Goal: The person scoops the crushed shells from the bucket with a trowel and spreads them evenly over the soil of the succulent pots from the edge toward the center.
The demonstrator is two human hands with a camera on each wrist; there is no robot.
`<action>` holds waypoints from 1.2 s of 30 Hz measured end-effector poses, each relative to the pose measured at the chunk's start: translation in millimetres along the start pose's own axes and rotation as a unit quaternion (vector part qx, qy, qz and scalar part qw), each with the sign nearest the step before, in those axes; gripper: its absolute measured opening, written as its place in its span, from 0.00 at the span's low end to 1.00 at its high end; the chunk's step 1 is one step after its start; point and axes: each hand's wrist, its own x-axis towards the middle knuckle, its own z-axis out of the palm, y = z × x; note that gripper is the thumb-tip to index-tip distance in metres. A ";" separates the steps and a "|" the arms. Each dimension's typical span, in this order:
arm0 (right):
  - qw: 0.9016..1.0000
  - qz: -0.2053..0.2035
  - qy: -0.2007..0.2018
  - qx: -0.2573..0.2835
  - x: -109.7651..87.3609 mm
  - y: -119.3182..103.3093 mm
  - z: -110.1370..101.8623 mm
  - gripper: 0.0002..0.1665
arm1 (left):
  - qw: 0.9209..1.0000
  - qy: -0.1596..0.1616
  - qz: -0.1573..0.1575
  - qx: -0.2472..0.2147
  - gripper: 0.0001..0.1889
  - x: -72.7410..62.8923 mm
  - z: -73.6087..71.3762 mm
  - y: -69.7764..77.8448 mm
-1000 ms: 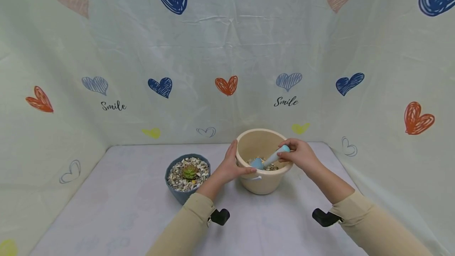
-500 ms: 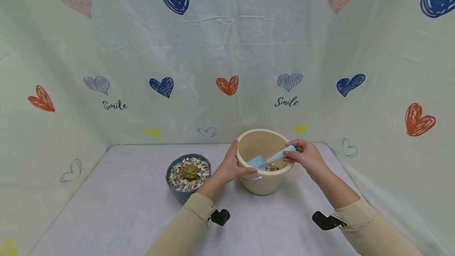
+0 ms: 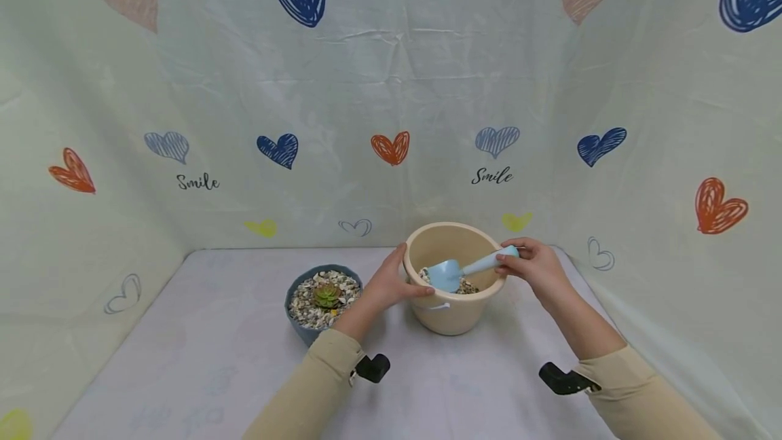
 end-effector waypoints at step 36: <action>0.989 -0.051 -0.033 0.135 12.6 -54.8 45.4 0.15 | 0.996 0.002 0.002 0.093 0.40 -31.8 -114.6 -11.8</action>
